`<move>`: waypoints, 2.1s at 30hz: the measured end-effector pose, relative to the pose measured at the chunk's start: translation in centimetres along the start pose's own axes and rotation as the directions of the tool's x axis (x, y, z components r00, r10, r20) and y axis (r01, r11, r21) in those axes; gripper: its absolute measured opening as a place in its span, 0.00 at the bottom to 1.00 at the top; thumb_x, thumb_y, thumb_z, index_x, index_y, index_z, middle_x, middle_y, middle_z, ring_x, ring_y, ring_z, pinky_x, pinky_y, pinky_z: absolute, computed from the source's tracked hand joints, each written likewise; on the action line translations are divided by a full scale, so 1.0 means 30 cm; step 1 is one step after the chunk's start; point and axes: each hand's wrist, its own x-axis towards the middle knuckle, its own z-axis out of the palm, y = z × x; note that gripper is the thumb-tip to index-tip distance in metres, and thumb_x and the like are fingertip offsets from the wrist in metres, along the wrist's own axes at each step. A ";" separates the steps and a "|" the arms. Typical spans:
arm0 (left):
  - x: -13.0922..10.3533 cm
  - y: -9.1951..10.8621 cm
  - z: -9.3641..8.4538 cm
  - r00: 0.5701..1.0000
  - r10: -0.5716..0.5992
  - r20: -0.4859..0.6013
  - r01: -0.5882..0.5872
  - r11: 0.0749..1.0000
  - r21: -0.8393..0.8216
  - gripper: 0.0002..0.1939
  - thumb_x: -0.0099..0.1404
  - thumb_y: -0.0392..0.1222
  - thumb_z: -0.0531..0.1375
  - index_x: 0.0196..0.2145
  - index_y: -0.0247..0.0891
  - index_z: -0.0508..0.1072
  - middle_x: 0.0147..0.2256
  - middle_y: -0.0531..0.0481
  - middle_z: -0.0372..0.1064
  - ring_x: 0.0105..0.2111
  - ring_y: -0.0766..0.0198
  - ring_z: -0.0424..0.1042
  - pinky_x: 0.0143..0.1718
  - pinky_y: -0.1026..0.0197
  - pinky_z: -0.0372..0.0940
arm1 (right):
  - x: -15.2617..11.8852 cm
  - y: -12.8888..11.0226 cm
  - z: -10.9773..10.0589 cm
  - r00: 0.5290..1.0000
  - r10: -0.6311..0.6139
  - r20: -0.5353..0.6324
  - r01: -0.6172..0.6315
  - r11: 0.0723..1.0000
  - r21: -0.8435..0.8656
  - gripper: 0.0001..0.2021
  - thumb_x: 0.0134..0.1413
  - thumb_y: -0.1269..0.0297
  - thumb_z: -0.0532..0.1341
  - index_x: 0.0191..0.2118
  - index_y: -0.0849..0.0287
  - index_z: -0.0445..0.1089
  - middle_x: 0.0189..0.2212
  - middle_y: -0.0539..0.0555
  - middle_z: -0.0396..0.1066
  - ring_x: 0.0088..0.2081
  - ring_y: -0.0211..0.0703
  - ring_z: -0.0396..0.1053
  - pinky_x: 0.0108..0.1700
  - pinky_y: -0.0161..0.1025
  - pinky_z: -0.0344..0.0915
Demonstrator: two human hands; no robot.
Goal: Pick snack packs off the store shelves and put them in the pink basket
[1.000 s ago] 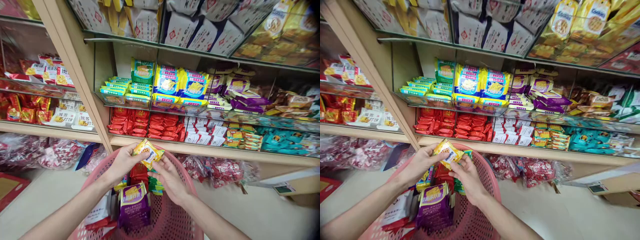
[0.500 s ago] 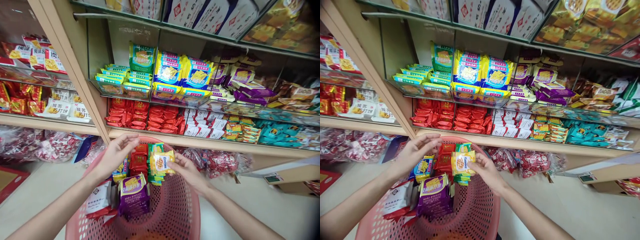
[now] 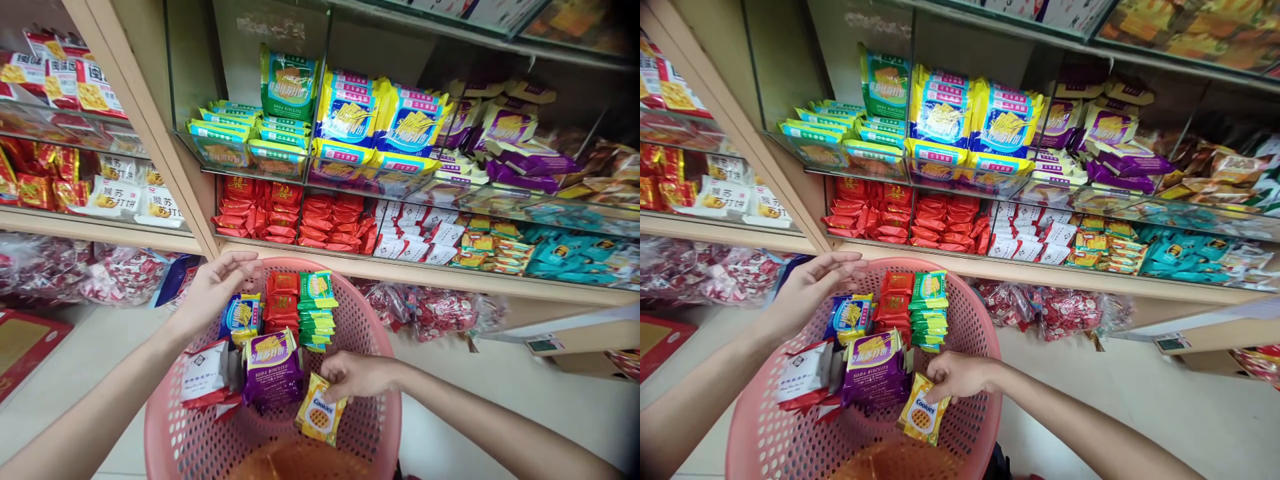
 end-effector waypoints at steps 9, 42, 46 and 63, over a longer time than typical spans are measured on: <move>-0.008 -0.013 -0.024 1.000 -0.021 -0.016 0.021 1.000 0.000 0.21 0.55 0.52 0.65 0.43 0.38 0.73 0.45 0.45 0.73 0.41 0.58 0.73 0.41 0.58 0.71 | 0.052 0.001 -0.106 0.989 0.150 0.016 -0.144 0.970 -0.197 0.11 0.49 0.58 0.62 0.34 0.61 0.66 0.29 0.47 0.67 0.29 0.32 0.66 0.27 0.29 0.65; 0.001 -0.019 -0.025 0.999 -0.049 -0.003 0.049 0.998 0.039 0.22 0.54 0.51 0.65 0.44 0.37 0.72 0.44 0.44 0.74 0.42 0.55 0.73 0.45 0.53 0.70 | 0.091 0.002 0.168 0.900 -0.075 -0.429 -0.366 0.402 -0.839 0.44 0.35 0.57 0.73 0.59 0.65 0.57 0.53 0.71 0.64 0.51 0.65 0.66 0.45 0.56 0.66; 0.003 -0.030 -0.026 0.999 -0.049 0.001 0.049 0.998 0.033 0.21 0.55 0.50 0.64 0.44 0.37 0.72 0.44 0.43 0.74 0.41 0.55 0.74 0.45 0.53 0.70 | 0.094 -0.001 0.173 0.898 -0.100 -0.429 -0.373 0.347 -0.861 0.32 0.46 0.66 0.66 0.58 0.64 0.58 0.51 0.69 0.66 0.49 0.61 0.67 0.44 0.52 0.67; -0.002 -0.040 -0.037 0.998 -0.055 0.000 0.055 0.998 0.033 0.18 0.55 0.49 0.64 0.42 0.38 0.73 0.40 0.45 0.76 0.37 0.58 0.75 0.41 0.57 0.71 | 0.075 -0.010 0.132 0.877 -0.087 -0.473 -0.327 0.614 -0.719 0.22 0.50 0.64 0.61 0.52 0.63 0.60 0.50 0.63 0.65 0.52 0.57 0.63 0.51 0.49 0.61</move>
